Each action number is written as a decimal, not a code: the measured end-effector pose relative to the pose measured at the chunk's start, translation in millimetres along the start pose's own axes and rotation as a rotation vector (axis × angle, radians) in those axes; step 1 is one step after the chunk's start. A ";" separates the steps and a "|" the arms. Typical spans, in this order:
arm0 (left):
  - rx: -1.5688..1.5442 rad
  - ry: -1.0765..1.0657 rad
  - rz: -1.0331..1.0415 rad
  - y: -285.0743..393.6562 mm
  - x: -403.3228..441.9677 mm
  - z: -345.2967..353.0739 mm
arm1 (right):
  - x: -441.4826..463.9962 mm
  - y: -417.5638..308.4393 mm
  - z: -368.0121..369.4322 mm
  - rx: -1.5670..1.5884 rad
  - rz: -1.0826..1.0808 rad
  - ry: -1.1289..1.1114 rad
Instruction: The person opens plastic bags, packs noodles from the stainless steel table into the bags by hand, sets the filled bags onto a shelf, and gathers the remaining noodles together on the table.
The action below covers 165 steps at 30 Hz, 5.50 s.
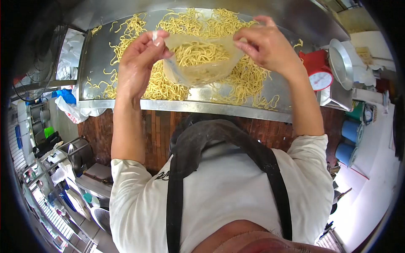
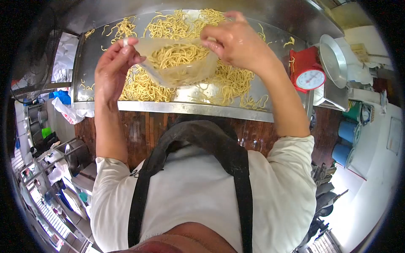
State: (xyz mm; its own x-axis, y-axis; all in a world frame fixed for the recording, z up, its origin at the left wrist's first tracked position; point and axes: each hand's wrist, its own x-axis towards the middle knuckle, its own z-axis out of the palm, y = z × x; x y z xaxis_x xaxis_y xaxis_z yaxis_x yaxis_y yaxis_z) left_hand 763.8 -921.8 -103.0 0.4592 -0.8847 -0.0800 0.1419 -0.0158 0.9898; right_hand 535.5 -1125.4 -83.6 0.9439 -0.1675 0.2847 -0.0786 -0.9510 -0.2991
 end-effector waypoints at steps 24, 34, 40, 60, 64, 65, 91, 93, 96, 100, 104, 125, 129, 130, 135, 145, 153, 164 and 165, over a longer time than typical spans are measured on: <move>0.390 -0.262 0.030 16.1 56.6 80.1 | 9.3 -68.7 -6.8 0.875 0.043 -0.122; -0.090 0.320 -0.092 -201.4 21.7 25.7 | 23.4 36.3 247.2 1.712 1.000 0.224; 0.211 0.349 -0.222 -199.8 43.6 24.0 | -14.3 -19.8 257.4 0.351 0.295 0.134; -0.300 -0.126 -0.622 -187.8 72.8 20.8 | -21.8 0.3 212.1 0.629 0.237 0.206; -0.246 -0.042 -0.590 -168.2 70.0 30.3 | -9.8 6.5 206.2 0.628 0.199 0.184; -0.240 -0.072 -0.593 -171.5 73.6 22.7 | -7.6 10.8 208.1 0.565 0.093 0.215; 0.861 0.228 -0.331 -232.0 114.0 -37.8 | -151.7 -22.7 160.0 0.506 0.147 -0.133; 0.756 0.216 -0.427 -231.4 115.9 -42.7 | -141.9 -29.1 164.2 0.558 0.103 -0.142; 0.186 -0.084 -0.231 -160.3 58.9 24.0 | -103.1 -42.8 145.6 0.625 0.014 -0.088; -0.155 -0.107 -0.101 -173.5 -2.1 51.9 | -11.3 9.4 170.9 1.124 0.325 0.145; -0.100 0.346 -0.127 -192.4 6.9 44.1 | -3.0 10.3 263.7 1.313 0.816 -0.046; 1.141 0.398 0.255 -232.4 20.9 -9.1 | -116.4 80.0 216.8 0.575 0.370 -0.070; 1.123 -0.026 0.233 -233.4 -0.9 55.3 | -120.7 58.3 211.7 0.638 0.339 0.226; 1.243 -0.052 0.255 -233.0 3.1 53.6 | -112.8 59.7 206.9 0.623 0.352 0.290; 1.050 -0.270 0.174 -194.6 30.6 13.1 | -138.2 110.3 222.0 0.850 0.625 0.335; 0.694 0.597 -0.026 -78.2 77.5 -228.8 | -114.1 83.3 225.2 0.741 0.838 0.398; 0.710 0.764 0.090 -112.0 149.2 -501.0 | 4.8 7.5 299.9 0.745 0.975 0.326; 1.312 0.761 0.412 -164.1 272.9 -553.3 | 84.7 -35.1 329.8 0.534 1.056 0.192; 1.206 0.731 0.341 -182.2 308.2 -561.9 | 91.9 -38.6 329.2 0.531 1.066 0.175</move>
State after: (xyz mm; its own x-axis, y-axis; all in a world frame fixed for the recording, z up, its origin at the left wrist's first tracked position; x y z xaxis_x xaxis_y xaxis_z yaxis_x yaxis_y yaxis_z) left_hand 1372.2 -929.9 -374.4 0.7072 -0.5008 0.4990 -0.7045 -0.5582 0.4383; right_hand 730.9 -1018.6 -345.7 0.4250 -0.8764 -0.2264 -0.6123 -0.0941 -0.7850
